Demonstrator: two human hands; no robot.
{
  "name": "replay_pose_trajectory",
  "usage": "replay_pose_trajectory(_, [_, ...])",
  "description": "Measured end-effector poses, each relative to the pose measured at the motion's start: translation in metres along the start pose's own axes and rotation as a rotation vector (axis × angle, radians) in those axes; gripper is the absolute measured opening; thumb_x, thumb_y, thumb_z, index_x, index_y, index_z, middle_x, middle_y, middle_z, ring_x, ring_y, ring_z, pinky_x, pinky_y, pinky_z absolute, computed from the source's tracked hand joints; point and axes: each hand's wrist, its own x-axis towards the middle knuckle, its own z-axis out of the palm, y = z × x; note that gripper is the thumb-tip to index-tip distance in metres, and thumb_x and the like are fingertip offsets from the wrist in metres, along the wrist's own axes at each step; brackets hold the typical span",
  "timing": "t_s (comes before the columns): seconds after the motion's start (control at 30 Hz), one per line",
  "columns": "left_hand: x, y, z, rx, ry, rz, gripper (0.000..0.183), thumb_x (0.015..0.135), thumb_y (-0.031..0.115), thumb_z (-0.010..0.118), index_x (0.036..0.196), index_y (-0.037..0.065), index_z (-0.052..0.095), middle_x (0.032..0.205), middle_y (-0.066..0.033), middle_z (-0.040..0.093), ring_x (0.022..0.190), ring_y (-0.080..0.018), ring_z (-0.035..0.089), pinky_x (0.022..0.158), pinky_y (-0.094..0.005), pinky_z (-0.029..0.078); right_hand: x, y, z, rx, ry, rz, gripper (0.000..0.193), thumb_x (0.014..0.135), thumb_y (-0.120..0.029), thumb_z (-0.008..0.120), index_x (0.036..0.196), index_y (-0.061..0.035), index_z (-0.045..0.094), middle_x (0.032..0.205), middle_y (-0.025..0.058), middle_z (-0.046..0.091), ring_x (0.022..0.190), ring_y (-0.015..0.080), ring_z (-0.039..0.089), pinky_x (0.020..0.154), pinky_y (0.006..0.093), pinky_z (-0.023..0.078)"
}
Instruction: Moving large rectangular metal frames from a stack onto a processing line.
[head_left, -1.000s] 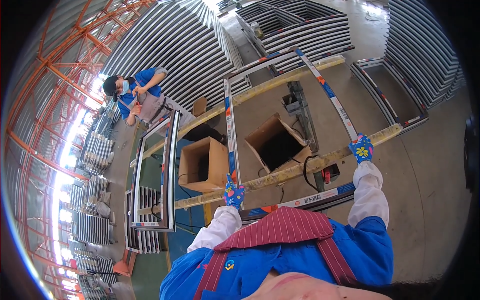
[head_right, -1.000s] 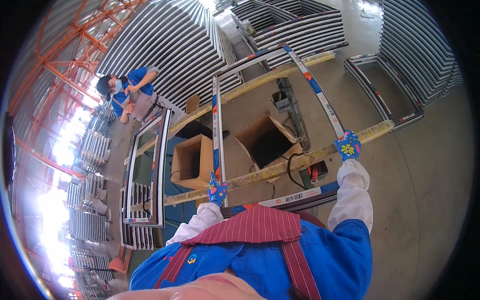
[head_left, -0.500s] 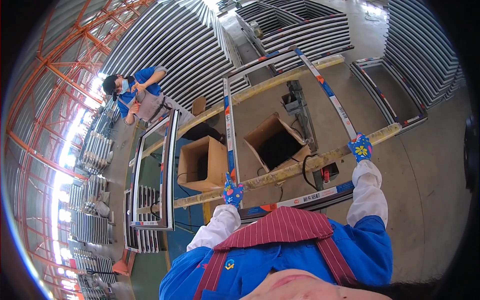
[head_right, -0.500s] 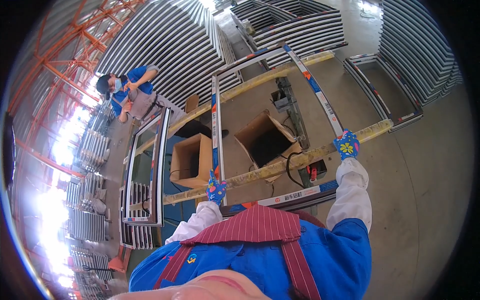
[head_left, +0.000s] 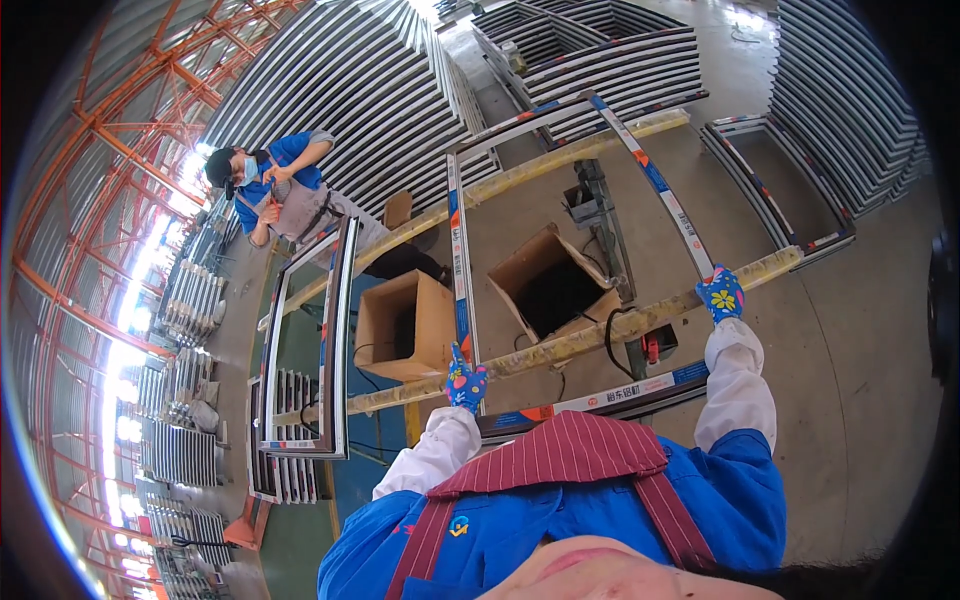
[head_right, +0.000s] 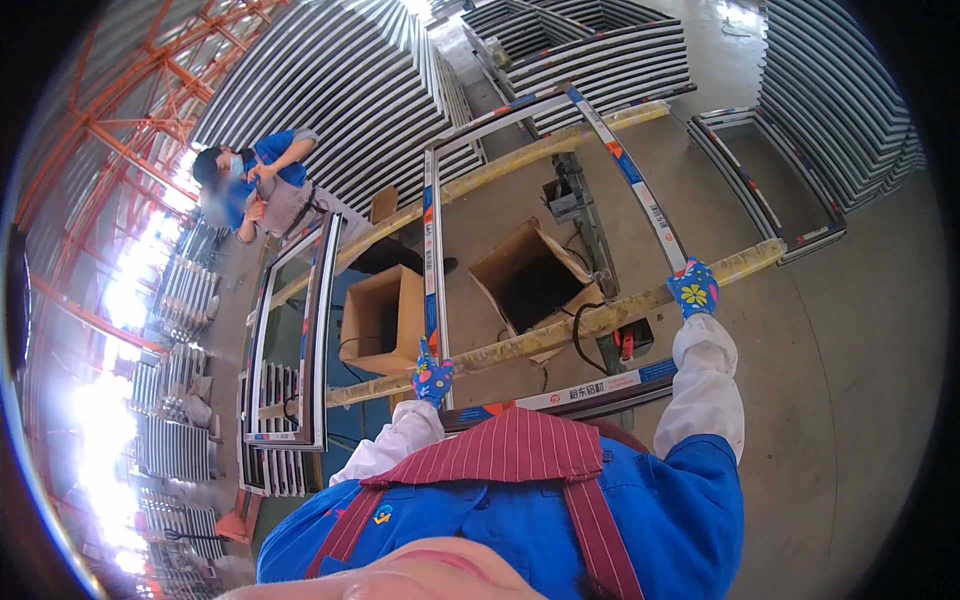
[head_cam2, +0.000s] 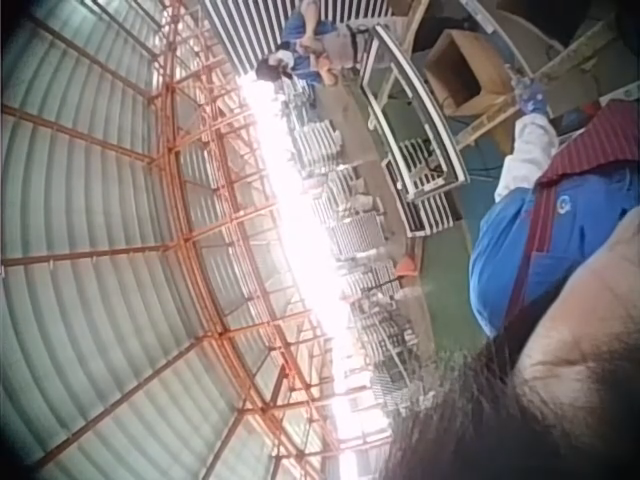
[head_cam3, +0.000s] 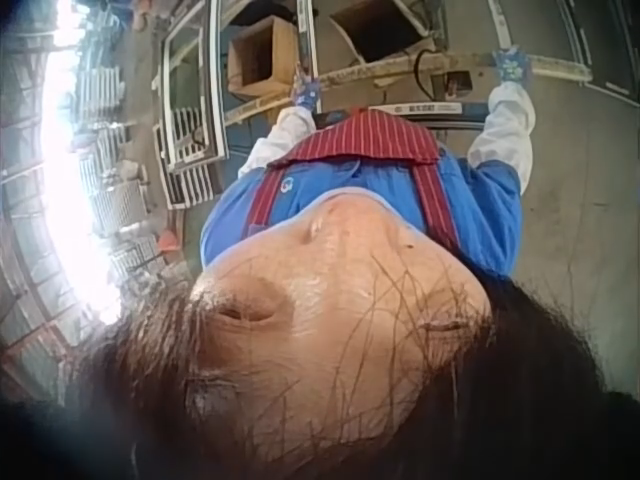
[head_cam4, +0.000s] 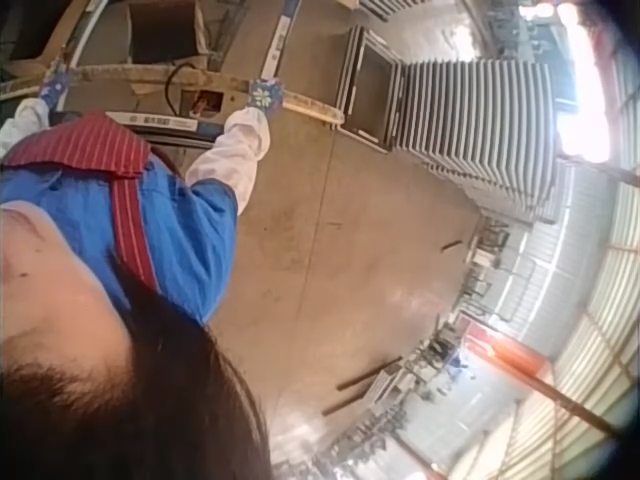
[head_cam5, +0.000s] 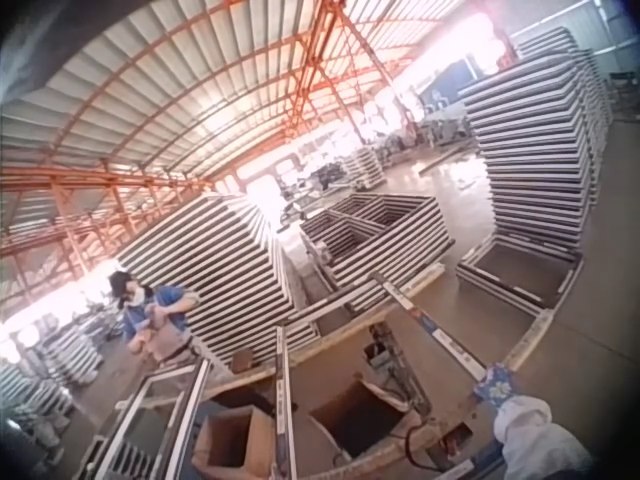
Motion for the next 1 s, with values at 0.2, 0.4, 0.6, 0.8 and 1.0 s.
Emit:
replay_pose_trajectory(0.2, [-0.001, 0.004, -0.001, 0.017, 0.017, 0.008, 0.083, 0.078, 0.026, 0.06, 0.141, 0.009, 0.01, 0.123, -0.0256, 0.046, 0.109, -0.0383, 0.05, 0.09, -0.0415, 0.041, -0.001, 0.006, 0.007, -0.022, 0.131, -0.046, 0.032, 0.067, -0.027, 0.065, 0.091, -0.0073, 0.059, 0.088, 0.0135, 0.061, 0.085, 0.031, 0.059, 0.073, 0.0403, 0.049])
replay_pose_trajectory(0.4, [0.0, -0.004, 0.002, 0.009, 0.062, 0.056, 0.086, 0.077, 0.029, 0.061, 0.142, 0.011, 0.007, 0.117, -0.0273, 0.05, 0.103, -0.0403, 0.052, 0.085, -0.0427, 0.044, 0.002, 0.002, -0.001, 0.038, -0.057, 0.012, 0.049, 0.067, -0.03, 0.067, 0.107, -0.0042, 0.055, 0.096, 0.016, 0.061, 0.089, 0.0323, 0.059, 0.075, 0.0404, 0.049])
replay_pose_trajectory(0.6, [-0.003, 0.011, -0.009, -0.028, -0.022, -0.015, 0.081, 0.078, 0.025, 0.059, 0.141, 0.01, 0.011, 0.127, -0.0237, 0.044, 0.111, -0.0377, 0.048, 0.093, -0.0413, 0.039, 0.001, 0.002, -0.002, 0.026, -0.046, 0.016, 0.046, 0.067, -0.03, 0.067, 0.104, -0.004, 0.056, 0.096, 0.016, 0.061, 0.089, 0.0325, 0.059, 0.075, 0.0403, 0.049])
replay_pose_trajectory(0.8, [-0.002, 0.006, -0.006, -0.033, -0.022, -0.02, 0.08, 0.078, 0.024, 0.06, 0.141, 0.01, 0.011, 0.127, -0.0236, 0.043, 0.11, -0.0378, 0.048, 0.093, -0.0409, 0.039, 0.003, 0.004, 0.0, 0.039, -0.087, 0.024, 0.043, 0.067, -0.03, 0.066, 0.101, -0.0043, 0.057, 0.094, 0.0157, 0.061, 0.087, 0.0324, 0.059, 0.074, 0.0405, 0.049])
replay_pose_trajectory(1.0, [-0.001, -0.001, 0.0, -0.005, 0.02, 0.037, 0.083, 0.078, 0.025, 0.06, 0.141, 0.009, 0.009, 0.124, -0.0252, 0.046, 0.108, -0.0391, 0.05, 0.09, -0.042, 0.041, 0.002, 0.002, 0.0, 0.032, -0.023, 0.006, 0.041, 0.067, -0.03, 0.066, 0.099, -0.0051, 0.058, 0.092, 0.0161, 0.061, 0.086, 0.0325, 0.06, 0.073, 0.0408, 0.049])
